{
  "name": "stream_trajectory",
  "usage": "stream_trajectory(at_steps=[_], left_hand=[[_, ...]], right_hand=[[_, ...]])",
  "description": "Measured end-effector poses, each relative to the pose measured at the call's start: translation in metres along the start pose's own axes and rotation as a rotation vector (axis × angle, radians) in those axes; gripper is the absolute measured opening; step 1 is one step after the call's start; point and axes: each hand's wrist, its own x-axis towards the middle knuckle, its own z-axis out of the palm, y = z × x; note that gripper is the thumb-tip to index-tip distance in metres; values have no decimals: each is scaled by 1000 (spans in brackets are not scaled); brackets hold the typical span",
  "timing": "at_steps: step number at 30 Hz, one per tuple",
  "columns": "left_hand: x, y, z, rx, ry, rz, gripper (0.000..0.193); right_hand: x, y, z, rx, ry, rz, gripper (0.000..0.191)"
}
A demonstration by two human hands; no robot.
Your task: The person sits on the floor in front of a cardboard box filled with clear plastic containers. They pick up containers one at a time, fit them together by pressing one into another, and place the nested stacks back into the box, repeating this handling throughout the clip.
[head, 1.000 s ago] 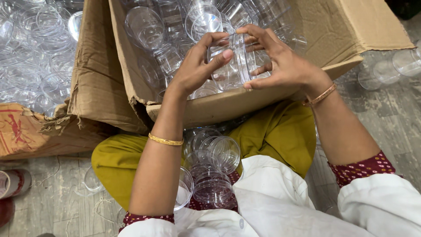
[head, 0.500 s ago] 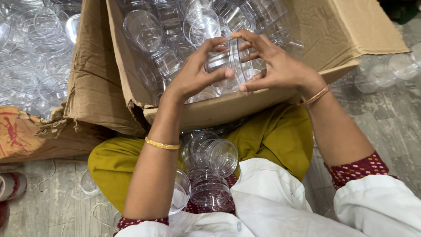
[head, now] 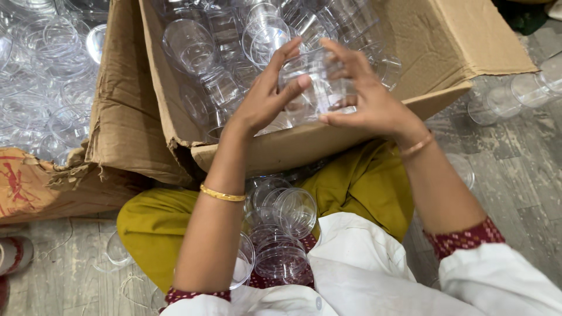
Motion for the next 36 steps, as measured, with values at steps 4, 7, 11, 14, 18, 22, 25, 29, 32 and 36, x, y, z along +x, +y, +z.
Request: stream_trajectory(at_steps=[4,7,11,14,18,22,25,29,32,36], left_hand=[[2,-2,9,261,39,-58,97],[-2,-8,11,302,11,-64,87],[-6,-15,21,374,-44,-64,75],[-7,-17,28,442,-74,-106,64],[-1,-18,32,509,-98,-144,54],[2,-21,37,521,-98,-159,50],[4,-22,36,552,-122,-214,49],[6,-23,34,571,-141,-228,48],[6,-25,33,588,-143,-218,47],[8,-29,32,636,-101,-213,48]], right_hand=[[-89,-1,-30,-200,355,-69,113],[-183,21,-56,-180,639,256,109],[-277,105,-61,-742,685,537,107],[-317,168,-51,-805,596,878,115],[-331,202,-66,-784,559,860,112],[-321,200,-75,-750,572,896,110],[-318,199,-75,-736,548,919,111],[-316,197,-73,-725,520,935,111],[-304,179,-68,-804,518,845,117],[-261,122,-55,-867,707,503,86]])
